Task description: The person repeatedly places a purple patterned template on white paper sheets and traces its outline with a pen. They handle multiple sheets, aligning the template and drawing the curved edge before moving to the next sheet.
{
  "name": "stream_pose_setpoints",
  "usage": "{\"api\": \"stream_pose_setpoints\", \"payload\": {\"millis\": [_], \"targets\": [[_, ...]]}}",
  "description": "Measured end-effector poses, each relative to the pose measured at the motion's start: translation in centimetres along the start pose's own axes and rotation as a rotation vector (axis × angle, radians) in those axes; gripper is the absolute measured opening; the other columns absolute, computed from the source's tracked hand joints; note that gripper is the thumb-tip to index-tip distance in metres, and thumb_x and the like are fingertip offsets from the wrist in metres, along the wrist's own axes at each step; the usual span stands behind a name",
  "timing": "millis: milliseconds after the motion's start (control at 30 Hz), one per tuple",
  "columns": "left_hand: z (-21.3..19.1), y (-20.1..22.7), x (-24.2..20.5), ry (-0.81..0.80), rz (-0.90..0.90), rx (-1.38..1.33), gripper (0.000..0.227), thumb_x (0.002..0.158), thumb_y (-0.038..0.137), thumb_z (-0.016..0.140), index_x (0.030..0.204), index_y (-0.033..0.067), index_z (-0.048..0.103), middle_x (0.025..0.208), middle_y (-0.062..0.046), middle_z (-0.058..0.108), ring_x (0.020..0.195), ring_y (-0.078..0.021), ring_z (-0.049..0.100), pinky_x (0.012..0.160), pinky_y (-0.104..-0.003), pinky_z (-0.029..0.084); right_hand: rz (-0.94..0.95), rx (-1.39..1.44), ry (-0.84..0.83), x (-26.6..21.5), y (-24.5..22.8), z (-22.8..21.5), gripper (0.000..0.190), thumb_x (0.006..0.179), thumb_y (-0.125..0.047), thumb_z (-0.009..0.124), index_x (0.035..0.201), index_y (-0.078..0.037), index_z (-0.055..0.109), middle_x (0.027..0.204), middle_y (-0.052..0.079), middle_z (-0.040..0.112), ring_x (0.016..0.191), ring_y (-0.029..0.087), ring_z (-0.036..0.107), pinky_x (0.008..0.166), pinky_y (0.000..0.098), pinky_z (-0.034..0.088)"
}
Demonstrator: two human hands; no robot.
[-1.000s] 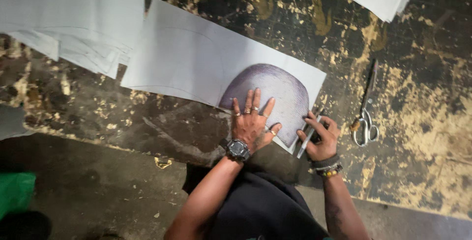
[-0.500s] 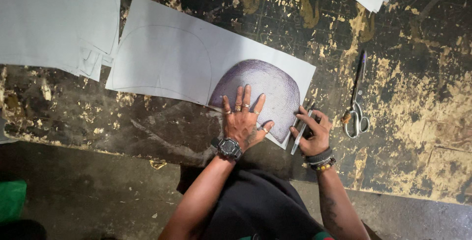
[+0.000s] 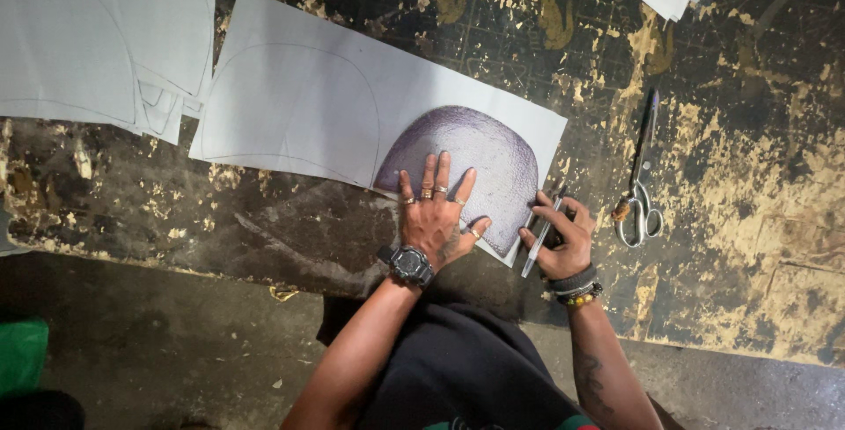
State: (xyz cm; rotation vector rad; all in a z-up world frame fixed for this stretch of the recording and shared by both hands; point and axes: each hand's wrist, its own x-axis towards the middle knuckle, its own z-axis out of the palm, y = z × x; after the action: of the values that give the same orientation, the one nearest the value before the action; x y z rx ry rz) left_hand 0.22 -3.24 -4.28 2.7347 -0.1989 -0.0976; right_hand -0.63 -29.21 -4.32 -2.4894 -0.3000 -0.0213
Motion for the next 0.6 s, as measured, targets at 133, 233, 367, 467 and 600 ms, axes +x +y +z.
{"api": "stream_pose_setpoints", "payload": {"millis": [133,233,367,467,600], "targets": [[-0.4,0.2,0.1,-0.010,-0.011,-0.029,0.087,0.079,0.071,0.067,0.151,0.0251,0.051,0.166,-0.022,0.022,0.156,-0.0368,0.014,0.120,-0.073,0.008,-0.064,0.074,0.072,0.1,0.1,-0.2,0.043,0.076,-0.022,0.084,0.115,-0.008,0.073,0.126,0.011,0.073,0.119,0.030,0.059,0.105,0.0445,0.042],[-0.8,0.4,0.1,-0.035,-0.032,-0.051,0.085,0.080,0.068,0.068,0.151,0.0242,0.052,0.166,-0.020,0.023,0.156,-0.0363,0.015,0.120,-0.072,0.007,-0.020,0.236,0.203,1.5,-0.3,-0.5,0.025,0.098,-0.019,0.068,0.121,-0.008,0.070,0.115,0.014,0.074,0.109,0.024,0.071,0.092,0.0377,0.055],[-0.8,0.4,0.4,-0.042,-0.041,-0.077,0.085,0.079,0.066,0.067,0.150,0.0216,0.051,0.165,-0.022,0.023,0.153,-0.0374,0.014,0.116,-0.074,0.005,0.242,0.596,0.191,6.0,-2.6,0.4,0.030,0.104,-0.016,0.057,0.129,-0.003,0.068,0.094,0.017,0.073,0.063,0.015,0.060,0.052,0.0282,0.050],[-1.0,0.8,0.5,-0.049,-0.091,-0.055,0.083,0.075,0.065,0.066,0.147,0.0239,0.055,0.164,-0.019,0.024,0.154,-0.0352,0.014,0.112,-0.079,0.004,-0.203,0.525,-0.065,10.9,-6.0,2.6,0.021,0.106,-0.013,0.058,0.115,0.001,0.072,0.094,0.014,0.074,0.076,0.020,0.068,0.065,0.0301,0.054],[-2.2,0.2,0.2,-0.004,-0.044,-0.119,0.072,0.078,0.066,0.065,0.134,0.0207,0.062,0.157,-0.020,0.034,0.147,-0.0441,0.023,0.107,-0.083,0.007,-0.179,0.560,-0.488,15.0,-12.2,6.8,0.016,0.101,-0.015,0.062,0.104,-0.001,0.070,0.082,0.011,0.073,0.071,0.019,0.071,0.062,0.0315,0.057]]}}
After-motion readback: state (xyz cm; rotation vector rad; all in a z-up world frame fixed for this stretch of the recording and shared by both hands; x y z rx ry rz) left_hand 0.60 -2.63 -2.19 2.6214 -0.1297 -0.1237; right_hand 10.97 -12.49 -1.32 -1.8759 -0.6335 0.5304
